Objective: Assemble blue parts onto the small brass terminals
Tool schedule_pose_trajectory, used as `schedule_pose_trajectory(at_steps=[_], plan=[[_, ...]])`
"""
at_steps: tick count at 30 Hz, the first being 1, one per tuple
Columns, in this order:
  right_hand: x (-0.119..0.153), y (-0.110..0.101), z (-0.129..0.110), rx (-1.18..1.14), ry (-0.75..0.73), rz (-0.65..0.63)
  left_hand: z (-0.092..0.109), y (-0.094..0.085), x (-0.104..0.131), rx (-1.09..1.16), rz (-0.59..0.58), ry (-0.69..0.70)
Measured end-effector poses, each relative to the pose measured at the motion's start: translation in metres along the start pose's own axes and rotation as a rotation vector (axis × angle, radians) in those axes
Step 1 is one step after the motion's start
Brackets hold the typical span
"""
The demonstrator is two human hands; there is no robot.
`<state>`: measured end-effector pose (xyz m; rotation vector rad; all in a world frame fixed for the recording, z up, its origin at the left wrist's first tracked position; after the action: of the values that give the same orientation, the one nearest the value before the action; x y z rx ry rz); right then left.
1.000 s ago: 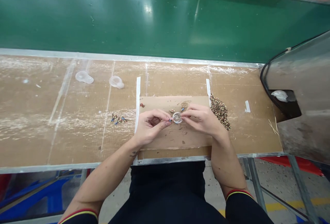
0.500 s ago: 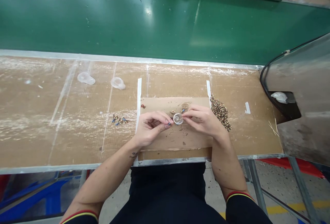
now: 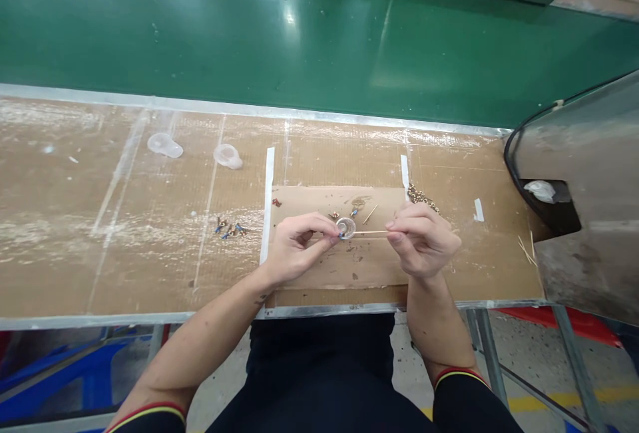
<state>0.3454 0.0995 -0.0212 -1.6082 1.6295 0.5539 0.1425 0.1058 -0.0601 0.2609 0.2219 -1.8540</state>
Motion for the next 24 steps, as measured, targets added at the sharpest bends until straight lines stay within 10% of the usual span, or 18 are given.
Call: schedule_pose_trajectory(at_steps=[24], plan=[[0.002, 0.014, -0.002, -0.008, 0.013, -0.056, -0.005, 0.0, 0.002, 0.02, -0.002, -0.037]])
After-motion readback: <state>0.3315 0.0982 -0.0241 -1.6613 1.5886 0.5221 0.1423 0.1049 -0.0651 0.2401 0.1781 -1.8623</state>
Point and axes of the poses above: each hand's wrist, its own x-axis away from the middle knuckle, its own y-axis out of the palm, z = x × y, the point moved 3 cm from there along -x, towards the middle knuckle, and after that the axes turned 5 degrees about -x, right-handed, at the moved point
